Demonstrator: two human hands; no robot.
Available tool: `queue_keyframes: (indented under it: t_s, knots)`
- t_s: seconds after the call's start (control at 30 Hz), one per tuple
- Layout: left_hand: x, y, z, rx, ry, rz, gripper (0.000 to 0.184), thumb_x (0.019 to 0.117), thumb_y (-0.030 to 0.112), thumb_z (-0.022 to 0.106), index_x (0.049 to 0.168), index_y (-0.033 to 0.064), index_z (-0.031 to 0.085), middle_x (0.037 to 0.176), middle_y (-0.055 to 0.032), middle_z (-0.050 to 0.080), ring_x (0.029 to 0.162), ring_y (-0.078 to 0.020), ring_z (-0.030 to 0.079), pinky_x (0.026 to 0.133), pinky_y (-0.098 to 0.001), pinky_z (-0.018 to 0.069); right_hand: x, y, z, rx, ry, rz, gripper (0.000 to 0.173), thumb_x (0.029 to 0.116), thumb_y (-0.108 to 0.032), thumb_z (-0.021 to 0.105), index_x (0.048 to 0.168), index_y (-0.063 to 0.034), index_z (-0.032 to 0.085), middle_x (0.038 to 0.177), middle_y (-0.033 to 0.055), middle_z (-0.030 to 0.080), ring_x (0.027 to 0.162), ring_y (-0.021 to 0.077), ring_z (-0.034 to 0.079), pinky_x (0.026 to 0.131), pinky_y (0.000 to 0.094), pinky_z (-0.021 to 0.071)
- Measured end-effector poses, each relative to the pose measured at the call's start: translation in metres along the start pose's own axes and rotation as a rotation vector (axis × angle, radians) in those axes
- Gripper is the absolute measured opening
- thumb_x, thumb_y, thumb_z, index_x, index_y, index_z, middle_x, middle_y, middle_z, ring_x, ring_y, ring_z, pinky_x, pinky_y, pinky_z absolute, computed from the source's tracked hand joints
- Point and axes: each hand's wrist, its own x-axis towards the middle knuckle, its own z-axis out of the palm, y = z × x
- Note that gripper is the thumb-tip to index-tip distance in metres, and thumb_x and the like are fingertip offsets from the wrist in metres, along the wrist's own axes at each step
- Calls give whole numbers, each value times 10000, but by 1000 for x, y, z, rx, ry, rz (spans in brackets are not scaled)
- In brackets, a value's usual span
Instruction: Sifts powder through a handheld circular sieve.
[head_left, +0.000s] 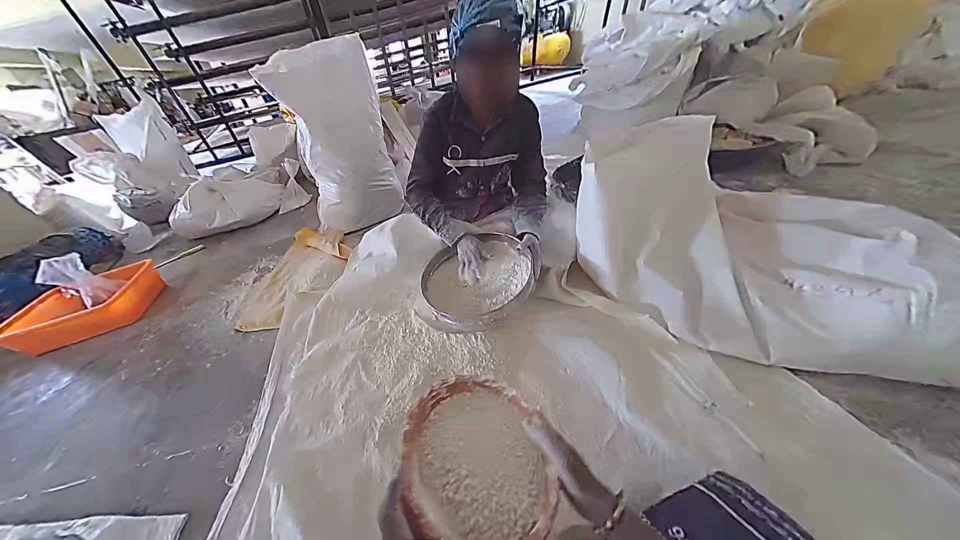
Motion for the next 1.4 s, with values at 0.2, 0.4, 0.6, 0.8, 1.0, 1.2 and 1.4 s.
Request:
queue_keyframes:
  t_s: [0.2, 0.4, 0.6, 0.8, 1.0, 1.2, 1.4]
  knots:
    - [-12, -3, -4, 18, -161, -72, 387, 1091, 224, 220, 1314, 55, 488, 1019, 6, 696, 913, -75, 687, 800, -303, 592, 13, 4, -9, 86, 85, 65, 449, 1118, -216, 368, 1471, 43, 471, 1476, 225, 520, 1342, 240, 519, 1110, 392, 416]
    - [-4, -8, 1, 26, -4, -107, 306, 1085, 189, 307, 1182, 42, 557, 936, -6, 684, 835, -61, 678, 754, -280, 588, -6, 2, -2, 87, -26, -7, 529, 1070, -163, 376, 1556, 39, 330, 1588, 225, 389, 1438, 220, 425, 1179, 352, 354]
    - [-4, -1, -3, 131, -139, -231, 368, 1059, 163, 361, 1390, 29, 447, 1138, -66, 656, 964, -96, 667, 830, -301, 573, -2, 0, -5, 140, 43, -10, 501, 1074, -131, 367, 1534, 68, 355, 1586, 233, 391, 1445, 210, 418, 1190, 335, 331]
    - [-14, 3, 7, 290, -194, -426, 287, 1087, 159, 398, 1273, -33, 501, 949, -121, 672, 790, -169, 689, 681, -346, 591, 7, -6, -24, 50, 79, -112, 498, 1018, -86, 435, 1508, 3, 410, 1477, 137, 513, 1283, 86, 541, 1061, 242, 453]
    - [-2, 4, 6, 324, -175, -341, 602, 1016, 72, 460, 1566, 22, 220, 1276, -244, 554, 985, -258, 628, 789, -421, 553, 0, -34, -13, -853, 6, -527, 671, 932, -289, 659, 1493, 32, 476, 1535, 227, 489, 1429, 330, 481, 1174, 440, 406]
    - [-1, 17, 12, 161, -198, -366, 762, 952, -11, 478, 1621, 153, 151, 1278, -232, 547, 874, -245, 655, 625, -367, 562, 61, -54, 46, -1024, -345, -78, 831, 978, -382, 685, 1613, -45, 269, 1639, 208, 333, 1525, 314, 327, 1245, 480, 259]
    - [1, 19, 4, 146, -232, -254, 708, 1017, 78, 467, 1632, 155, 125, 1480, -247, 436, 1109, -275, 613, 807, -428, 555, 41, -61, 119, -1183, -424, -68, 614, 1007, -133, 617, 1539, 55, 374, 1568, 291, 402, 1490, 367, 370, 1239, 431, 261]
